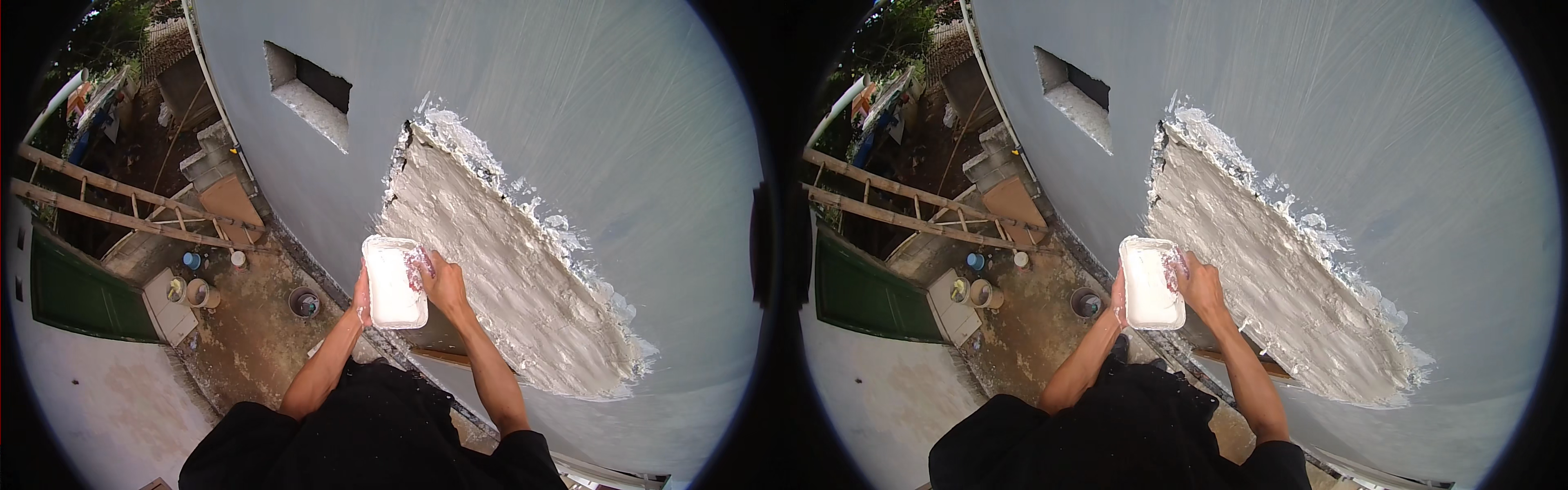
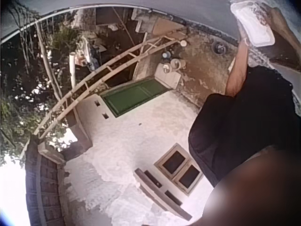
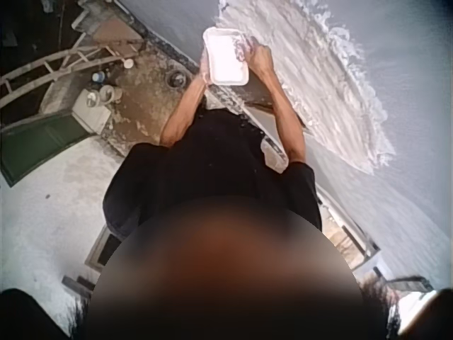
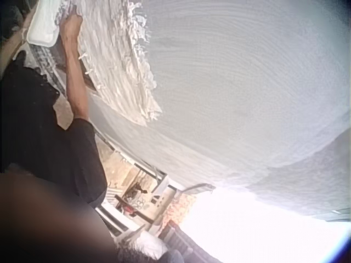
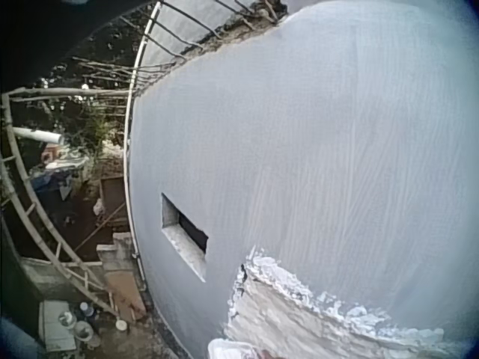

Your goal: The person applies plaster to a damaged section of an exterior wall using a putty knife, taking the plaster from a container and spreading it onto the wall.

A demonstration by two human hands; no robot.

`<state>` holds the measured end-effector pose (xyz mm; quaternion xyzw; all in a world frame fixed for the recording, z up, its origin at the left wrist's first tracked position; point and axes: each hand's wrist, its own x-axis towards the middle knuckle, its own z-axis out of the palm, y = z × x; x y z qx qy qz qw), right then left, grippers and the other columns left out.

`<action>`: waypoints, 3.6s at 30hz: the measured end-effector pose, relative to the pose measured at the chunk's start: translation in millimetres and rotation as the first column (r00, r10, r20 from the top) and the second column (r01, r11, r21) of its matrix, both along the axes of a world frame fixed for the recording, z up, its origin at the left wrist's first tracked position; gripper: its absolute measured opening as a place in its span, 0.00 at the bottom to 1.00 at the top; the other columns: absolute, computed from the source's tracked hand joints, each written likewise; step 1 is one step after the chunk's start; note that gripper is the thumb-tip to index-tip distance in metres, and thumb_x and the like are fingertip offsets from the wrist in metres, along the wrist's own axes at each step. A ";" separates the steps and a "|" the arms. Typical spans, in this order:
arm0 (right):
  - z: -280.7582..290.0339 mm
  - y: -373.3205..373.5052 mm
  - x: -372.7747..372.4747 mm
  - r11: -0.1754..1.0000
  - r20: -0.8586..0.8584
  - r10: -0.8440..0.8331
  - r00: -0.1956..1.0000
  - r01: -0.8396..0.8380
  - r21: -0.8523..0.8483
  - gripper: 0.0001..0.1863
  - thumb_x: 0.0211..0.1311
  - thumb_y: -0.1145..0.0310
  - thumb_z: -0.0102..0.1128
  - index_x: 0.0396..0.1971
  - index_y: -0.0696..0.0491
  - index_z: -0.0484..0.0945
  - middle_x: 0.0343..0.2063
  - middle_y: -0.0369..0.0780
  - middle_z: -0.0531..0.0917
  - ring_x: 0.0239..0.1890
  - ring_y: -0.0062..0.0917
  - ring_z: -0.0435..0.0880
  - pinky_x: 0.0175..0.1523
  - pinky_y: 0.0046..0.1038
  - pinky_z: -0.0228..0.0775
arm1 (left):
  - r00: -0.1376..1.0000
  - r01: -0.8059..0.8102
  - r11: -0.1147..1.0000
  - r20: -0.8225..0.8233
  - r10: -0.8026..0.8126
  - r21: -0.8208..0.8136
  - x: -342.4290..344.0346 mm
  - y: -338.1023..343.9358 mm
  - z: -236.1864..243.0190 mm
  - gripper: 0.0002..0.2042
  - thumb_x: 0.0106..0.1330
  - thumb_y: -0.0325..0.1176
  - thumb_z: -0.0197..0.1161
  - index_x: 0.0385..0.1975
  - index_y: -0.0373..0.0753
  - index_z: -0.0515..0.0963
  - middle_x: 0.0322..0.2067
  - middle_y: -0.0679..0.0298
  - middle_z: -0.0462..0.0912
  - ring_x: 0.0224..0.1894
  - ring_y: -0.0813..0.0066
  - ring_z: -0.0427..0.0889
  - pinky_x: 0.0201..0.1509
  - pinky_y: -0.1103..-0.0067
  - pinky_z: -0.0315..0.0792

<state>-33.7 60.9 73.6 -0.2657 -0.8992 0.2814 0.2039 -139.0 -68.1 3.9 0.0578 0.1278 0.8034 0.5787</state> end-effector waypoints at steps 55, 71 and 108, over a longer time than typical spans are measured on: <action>49.6 -9.3 -2.0 0.958 0.201 -0.114 0.973 0.055 0.281 0.10 0.58 0.69 0.57 0.33 0.62 0.71 0.14 0.55 0.76 0.20 0.50 0.78 0.28 0.46 0.70 | 0.994 -0.109 0.992 0.025 0.110 -0.060 6.3 11.2 -29.7 0.34 0.68 0.62 0.36 0.64 0.40 0.58 0.60 0.57 0.67 0.58 0.61 0.71 0.61 0.65 0.67; 57.5 -2.7 15.1 0.995 0.080 -0.037 0.996 0.029 0.090 0.11 0.56 0.70 0.59 0.33 0.63 0.73 0.17 0.56 0.75 0.23 0.53 0.77 0.29 0.45 0.67 | 0.990 -0.131 0.991 0.048 0.133 -0.027 5.4 9.1 -21.7 0.37 0.66 0.65 0.37 0.65 0.41 0.57 0.60 0.56 0.67 0.58 0.60 0.72 0.61 0.64 0.67; 23.9 19.5 34.9 0.925 -0.019 0.224 0.974 -0.207 0.319 0.09 0.56 0.71 0.61 0.27 0.56 0.69 0.08 0.48 0.71 0.12 0.44 0.73 0.19 0.39 0.63 | 0.985 -0.171 0.978 -0.048 0.166 -0.119 -2.1 7.0 -14.7 0.41 0.62 0.70 0.32 0.67 0.45 0.52 0.63 0.58 0.62 0.62 0.58 0.67 0.62 0.60 0.66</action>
